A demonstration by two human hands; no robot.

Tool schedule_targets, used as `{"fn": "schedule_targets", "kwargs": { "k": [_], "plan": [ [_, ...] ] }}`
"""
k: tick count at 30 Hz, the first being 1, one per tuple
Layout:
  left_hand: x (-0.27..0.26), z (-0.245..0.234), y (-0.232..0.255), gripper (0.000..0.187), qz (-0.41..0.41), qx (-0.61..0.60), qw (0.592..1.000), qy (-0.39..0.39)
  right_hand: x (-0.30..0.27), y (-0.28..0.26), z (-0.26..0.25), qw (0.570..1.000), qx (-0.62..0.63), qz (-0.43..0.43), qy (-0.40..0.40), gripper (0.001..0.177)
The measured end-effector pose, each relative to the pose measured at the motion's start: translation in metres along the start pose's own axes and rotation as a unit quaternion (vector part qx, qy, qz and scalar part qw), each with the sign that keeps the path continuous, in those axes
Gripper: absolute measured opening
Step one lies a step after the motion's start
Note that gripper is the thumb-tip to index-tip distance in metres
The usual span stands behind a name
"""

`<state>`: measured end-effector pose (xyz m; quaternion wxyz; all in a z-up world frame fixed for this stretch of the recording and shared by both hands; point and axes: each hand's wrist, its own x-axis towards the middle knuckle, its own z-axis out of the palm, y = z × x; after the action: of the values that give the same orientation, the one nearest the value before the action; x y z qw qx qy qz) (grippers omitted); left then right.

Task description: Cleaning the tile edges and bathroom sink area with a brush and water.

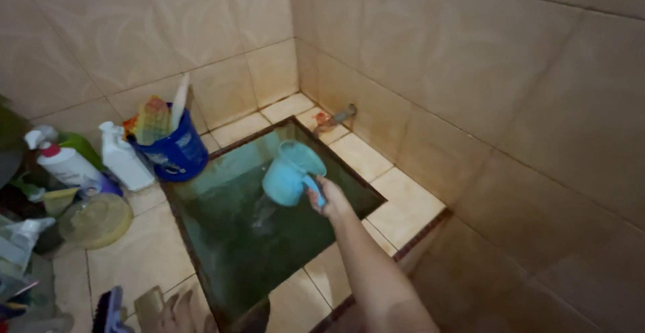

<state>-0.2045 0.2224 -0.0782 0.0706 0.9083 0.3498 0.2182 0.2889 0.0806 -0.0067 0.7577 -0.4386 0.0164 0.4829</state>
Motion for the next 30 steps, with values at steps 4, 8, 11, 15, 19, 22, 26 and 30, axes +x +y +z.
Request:
{"fn": "schedule_targets", "kwargs": {
  "k": [4,8,11,15,19,22,26,30],
  "plan": [
    [0.052,-0.005,0.034,0.086,-0.001,0.013,1.000,-0.020,-0.016,-0.030,-0.020,0.965,0.225,0.020,-0.130,0.038],
    [0.064,-0.048,0.073,0.092,-0.058,0.013,0.986,-0.154,-0.033,-0.028,-0.051,0.937,0.333,0.005,-0.104,0.042],
    [0.056,-0.046,0.080,0.092,0.033,-0.008,0.997,-0.071,-0.072,-0.037,-0.070,0.939,0.321,-0.015,-0.124,0.036],
    [0.043,-0.073,0.129,0.081,-0.069,-0.005,0.991,-0.118,-0.135,-0.069,-0.087,0.984,0.164,-0.012,-0.071,0.040],
    [0.014,-0.085,0.157,0.074,-0.067,-0.025,0.987,-0.147,-0.208,-0.101,-0.107,0.992,-0.111,-0.049,-0.041,0.029],
    [-0.002,-0.084,0.182,0.070,-0.059,-0.062,0.985,-0.151,-0.256,-0.127,-0.113,0.944,-0.301,-0.069,0.117,0.026],
    [-0.029,-0.036,0.197,0.053,0.018,-0.089,0.982,-0.166,-0.315,-0.147,-0.108,0.825,-0.524,-0.109,0.179,0.034],
    [-0.040,0.017,0.236,0.060,0.135,-0.089,0.985,-0.063,-0.341,-0.140,-0.125,0.603,-0.749,-0.157,0.226,0.042]
  ]
}}
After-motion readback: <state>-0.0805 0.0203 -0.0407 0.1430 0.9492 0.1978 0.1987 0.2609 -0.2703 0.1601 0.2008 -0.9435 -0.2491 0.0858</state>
